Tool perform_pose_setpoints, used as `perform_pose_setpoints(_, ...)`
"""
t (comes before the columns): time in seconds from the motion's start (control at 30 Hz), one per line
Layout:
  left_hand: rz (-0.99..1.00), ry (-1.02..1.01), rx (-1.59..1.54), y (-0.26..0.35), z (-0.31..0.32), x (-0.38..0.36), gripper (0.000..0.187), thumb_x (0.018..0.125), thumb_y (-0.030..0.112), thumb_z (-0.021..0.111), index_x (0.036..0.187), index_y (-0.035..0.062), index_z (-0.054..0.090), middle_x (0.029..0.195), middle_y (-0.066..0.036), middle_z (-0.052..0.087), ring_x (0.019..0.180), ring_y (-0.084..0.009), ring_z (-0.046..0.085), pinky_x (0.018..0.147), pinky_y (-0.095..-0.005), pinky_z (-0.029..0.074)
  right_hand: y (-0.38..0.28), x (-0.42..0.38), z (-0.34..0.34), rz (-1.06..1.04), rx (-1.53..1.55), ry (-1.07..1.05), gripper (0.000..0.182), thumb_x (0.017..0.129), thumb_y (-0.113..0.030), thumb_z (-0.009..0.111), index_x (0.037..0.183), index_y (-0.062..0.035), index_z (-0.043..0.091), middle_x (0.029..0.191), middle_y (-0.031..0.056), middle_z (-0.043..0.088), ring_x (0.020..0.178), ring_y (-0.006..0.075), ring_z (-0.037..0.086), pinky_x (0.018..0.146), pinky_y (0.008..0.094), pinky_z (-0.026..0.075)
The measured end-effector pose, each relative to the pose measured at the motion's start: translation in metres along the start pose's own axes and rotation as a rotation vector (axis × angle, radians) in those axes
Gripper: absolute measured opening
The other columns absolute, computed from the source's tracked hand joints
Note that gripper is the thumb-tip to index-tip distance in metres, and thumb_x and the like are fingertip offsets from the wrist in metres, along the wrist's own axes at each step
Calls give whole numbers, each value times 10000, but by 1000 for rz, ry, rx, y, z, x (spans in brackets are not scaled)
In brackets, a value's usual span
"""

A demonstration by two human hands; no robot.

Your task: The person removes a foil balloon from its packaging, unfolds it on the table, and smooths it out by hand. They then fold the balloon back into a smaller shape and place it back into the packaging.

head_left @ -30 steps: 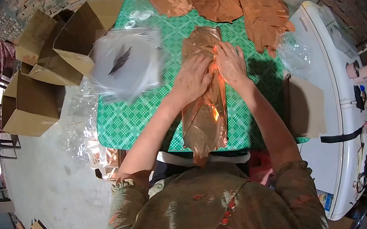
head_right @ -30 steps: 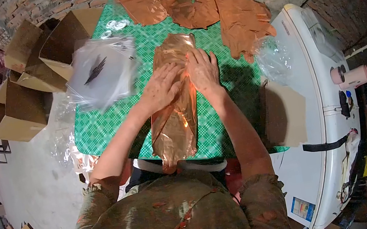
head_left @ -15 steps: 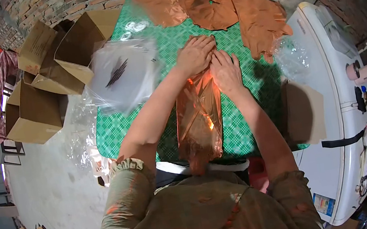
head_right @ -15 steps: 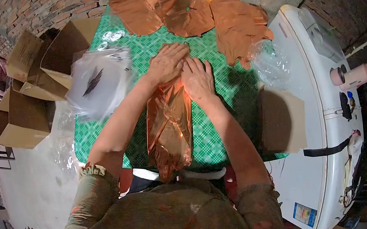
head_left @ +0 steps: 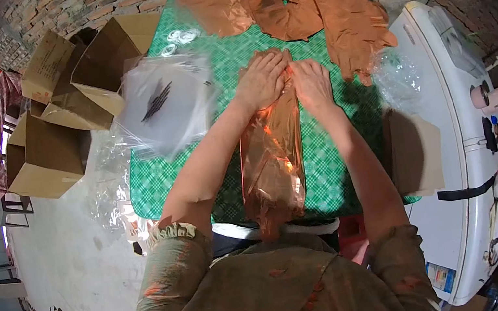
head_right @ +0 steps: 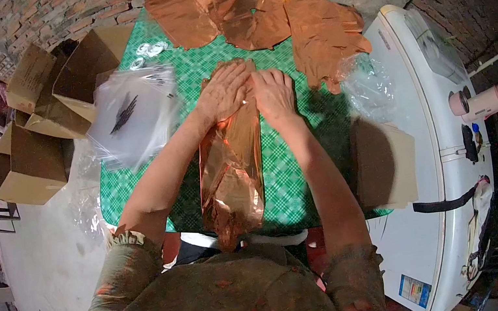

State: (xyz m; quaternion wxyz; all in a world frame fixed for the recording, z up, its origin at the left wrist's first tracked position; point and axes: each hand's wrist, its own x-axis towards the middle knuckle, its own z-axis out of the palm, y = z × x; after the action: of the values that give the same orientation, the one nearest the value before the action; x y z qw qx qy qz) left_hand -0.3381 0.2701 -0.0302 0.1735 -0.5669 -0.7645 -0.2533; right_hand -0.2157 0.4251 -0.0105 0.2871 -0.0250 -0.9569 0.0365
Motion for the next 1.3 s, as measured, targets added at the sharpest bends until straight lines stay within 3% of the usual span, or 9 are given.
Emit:
perform_pose_setpoints(0.1,-1,-19,26,0,0,1,508,1003,225,529,1467,19,540,1572,-176,497,1488,-334,422,1263,-469,294,10,16,10,-76,-80,86,252,975,-166,587,1199,-85,670,1133,69,646,1133,307,565,994,469,427)
perform_pose_setpoints(0.2,-9,-22,42,2,-1,-1,498,1005,227,528,1457,19,551,1563,-171,511,1479,-335,434,1260,-463,299,17,24,13,-77,-66,28,230,943,-137,595,1153,-82,675,1106,72,645,1106,307,578,969,456,446)
perform_pose_setpoints(0.4,-16,19,45,1,3,0,479,1003,235,541,1435,31,578,1528,-167,548,1454,-330,465,1252,-462,312,24,16,16,-131,35,71,278,905,-68,593,1171,-74,677,1080,91,648,1069,326,594,920,446,479)
perform_pose_setpoints(0.73,-18,5,33,-1,5,-1,499,998,237,535,1458,45,562,1560,-143,518,1486,-303,423,1259,-461,295,28,2,3,-131,120,19,274,882,-29,588,1141,-50,675,1137,122,671,1104,361,600,942,460,486)
perform_pose_setpoints(0.9,-31,5,44,1,4,-1,519,1008,244,522,1489,51,535,1563,-143,517,1480,-300,437,1254,-460,306,8,-10,-18,-87,166,-18,276,876,-19,595,1144,-36,661,1152,138,666,1122,372,593,972,458,486)
perform_pose_setpoints(1.0,6,69,97,0,7,-1,533,985,268,543,1459,25,564,1498,-149,579,1439,-298,484,1245,-453,318,-4,-26,-18,-221,190,57,319,863,49,588,1174,3,641,1129,159,660,1090,388,597,980,457,501)
perform_pose_setpoints(1.3,-7,36,108,1,5,0,511,1019,261,511,1478,40,547,1548,-143,536,1462,-300,465,1239,-454,335,-25,-44,-31,-175,109,-21,296,830,45,646,1122,1,635,1113,159,645,1053,376,603,931,440,527)
